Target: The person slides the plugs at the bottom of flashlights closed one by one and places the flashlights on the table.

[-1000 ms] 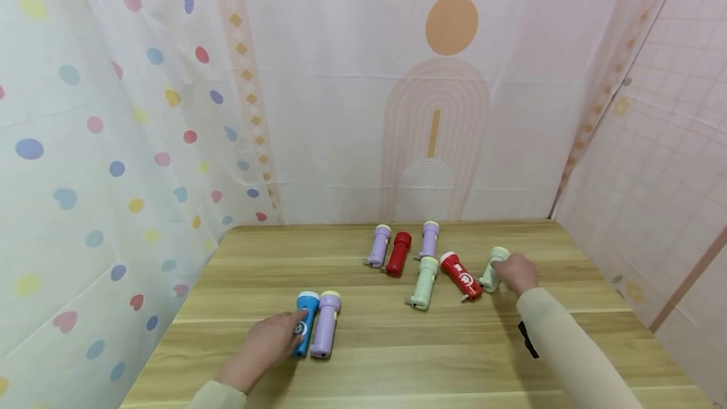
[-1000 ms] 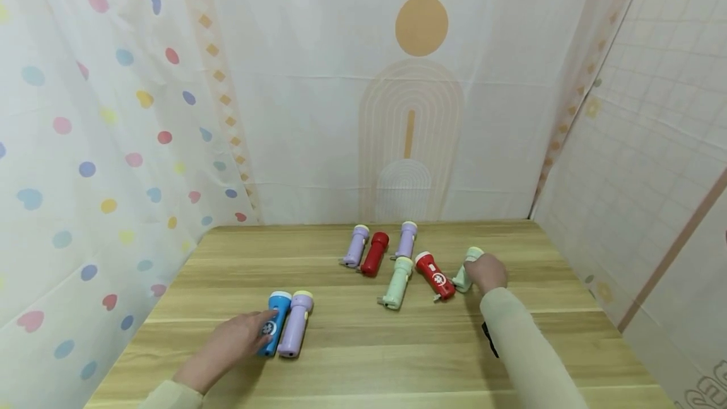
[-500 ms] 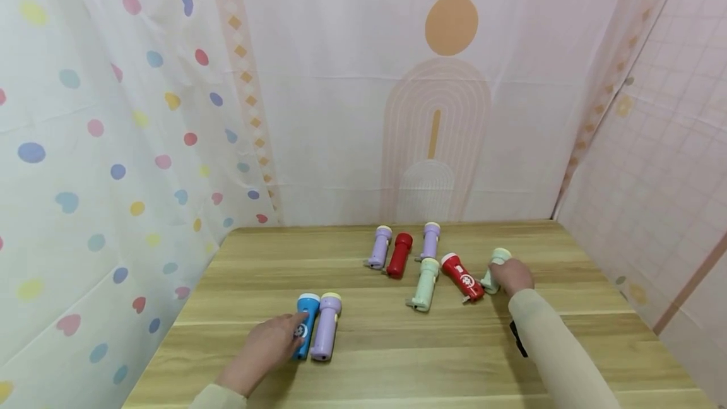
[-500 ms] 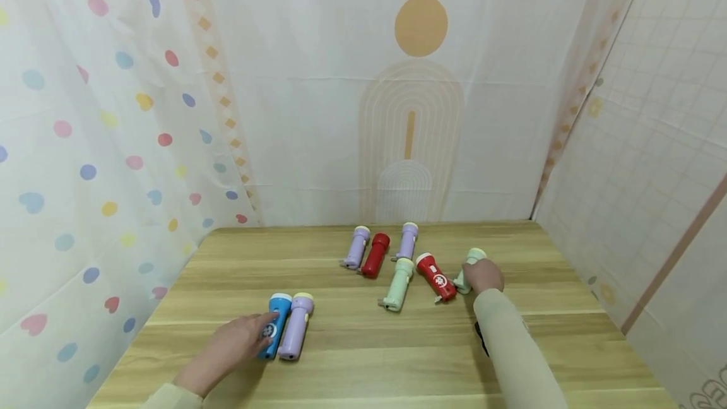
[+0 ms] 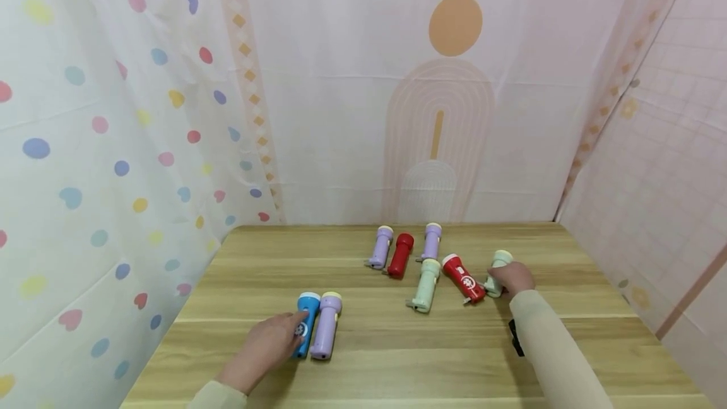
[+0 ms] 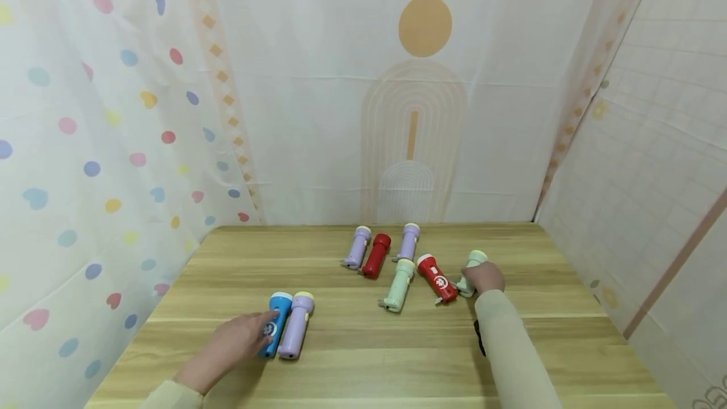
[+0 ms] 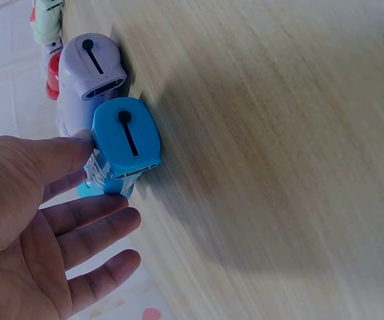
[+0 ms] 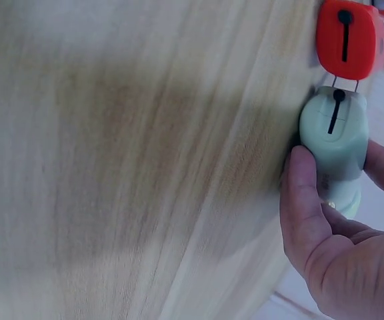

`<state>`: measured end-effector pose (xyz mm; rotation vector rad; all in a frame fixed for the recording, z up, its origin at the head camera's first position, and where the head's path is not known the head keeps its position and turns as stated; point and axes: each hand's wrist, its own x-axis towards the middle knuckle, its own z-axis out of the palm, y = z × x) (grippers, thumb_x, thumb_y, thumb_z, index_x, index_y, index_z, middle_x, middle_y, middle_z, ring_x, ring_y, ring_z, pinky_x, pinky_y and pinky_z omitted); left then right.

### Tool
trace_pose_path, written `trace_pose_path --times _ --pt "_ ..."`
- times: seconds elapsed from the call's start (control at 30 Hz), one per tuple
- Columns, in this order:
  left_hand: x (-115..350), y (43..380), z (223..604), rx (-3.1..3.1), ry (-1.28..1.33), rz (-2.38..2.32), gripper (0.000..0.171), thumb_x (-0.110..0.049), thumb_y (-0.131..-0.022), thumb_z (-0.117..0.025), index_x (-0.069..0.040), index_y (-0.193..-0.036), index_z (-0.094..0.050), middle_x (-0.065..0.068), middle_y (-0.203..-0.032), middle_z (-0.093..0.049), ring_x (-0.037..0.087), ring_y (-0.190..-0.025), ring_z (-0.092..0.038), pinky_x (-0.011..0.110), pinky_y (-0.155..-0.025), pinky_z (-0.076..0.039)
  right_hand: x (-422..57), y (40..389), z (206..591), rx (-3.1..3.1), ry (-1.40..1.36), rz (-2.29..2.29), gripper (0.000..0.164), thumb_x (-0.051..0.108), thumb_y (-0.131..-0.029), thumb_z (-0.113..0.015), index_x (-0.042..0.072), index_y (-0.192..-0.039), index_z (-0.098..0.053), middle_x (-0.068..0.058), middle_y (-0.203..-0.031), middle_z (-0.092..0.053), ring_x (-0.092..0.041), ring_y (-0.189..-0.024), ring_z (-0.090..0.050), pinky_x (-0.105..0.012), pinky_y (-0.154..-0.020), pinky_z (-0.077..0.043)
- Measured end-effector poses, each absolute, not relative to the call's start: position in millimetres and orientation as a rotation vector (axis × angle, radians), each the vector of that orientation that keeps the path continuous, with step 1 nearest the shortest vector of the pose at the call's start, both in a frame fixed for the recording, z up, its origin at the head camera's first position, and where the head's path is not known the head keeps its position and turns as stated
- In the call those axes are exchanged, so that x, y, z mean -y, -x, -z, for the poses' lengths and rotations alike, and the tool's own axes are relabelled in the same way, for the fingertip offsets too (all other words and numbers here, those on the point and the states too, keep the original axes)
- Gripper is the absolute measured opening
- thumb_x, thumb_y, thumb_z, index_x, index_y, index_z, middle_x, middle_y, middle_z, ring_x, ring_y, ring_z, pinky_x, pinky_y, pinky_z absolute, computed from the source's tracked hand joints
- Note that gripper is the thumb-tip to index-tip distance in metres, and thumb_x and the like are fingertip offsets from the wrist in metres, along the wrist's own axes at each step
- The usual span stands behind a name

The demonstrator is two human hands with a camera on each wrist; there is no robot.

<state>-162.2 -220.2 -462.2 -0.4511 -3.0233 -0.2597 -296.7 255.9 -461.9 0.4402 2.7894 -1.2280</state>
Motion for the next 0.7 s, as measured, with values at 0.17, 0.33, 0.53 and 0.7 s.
trace_pose_path --times 0.17,0.33,0.53,0.7 --pt "218.9 163.5 460.3 3.029 0.452 0.253 0.044 -0.015 -0.086 -0.076 -0.001 -0.126 -0.062 0.020 -0.109 -0.069 0.038 -0.095 -0.067 0.052 -0.080 -0.054 -263.4 298.3 463.0 -2.719 -0.463 1.313 0.047 0.021 -0.092 -0.064 -0.021 -0.110 -0.051 -0.029 -0.093 -0.059 -0.029 -0.074 -0.062 -0.034 -0.057 -0.057" --pt "218.9 163.2 459.5 3.030 0.446 0.255 0.045 -0.016 -0.086 -0.076 -0.001 -0.126 -0.062 0.020 -0.111 -0.069 0.038 -0.097 -0.067 0.053 -0.081 -0.054 -263.5 295.3 458.1 -2.693 -0.482 1.332 0.046 0.019 -0.092 -0.064 -0.022 -0.110 -0.051 -0.030 -0.094 -0.059 -0.029 -0.074 -0.062 -0.036 -0.059 -0.058" --pt "218.0 162.8 458.6 3.035 0.439 0.254 0.045 -0.015 -0.086 -0.076 -0.001 -0.126 -0.062 0.020 -0.109 -0.069 0.038 -0.096 -0.067 0.053 -0.079 -0.054 -263.2 289.3 451.8 -2.692 -0.487 1.300 0.046 0.015 -0.091 -0.064 -0.023 -0.112 -0.049 -0.030 -0.092 -0.059 -0.028 -0.070 -0.061 -0.037 -0.059 -0.057" --pt "217.6 164.0 458.2 3.051 0.424 0.256 0.045 -0.015 -0.086 -0.076 -0.001 -0.127 -0.062 0.020 -0.109 -0.069 0.038 -0.096 -0.067 0.052 -0.079 -0.054 -264.3 285.5 449.8 -2.684 -0.483 1.278 0.046 0.016 -0.091 -0.063 -0.022 -0.111 -0.050 -0.029 -0.091 -0.059 -0.027 -0.069 -0.060 -0.036 -0.060 -0.057"
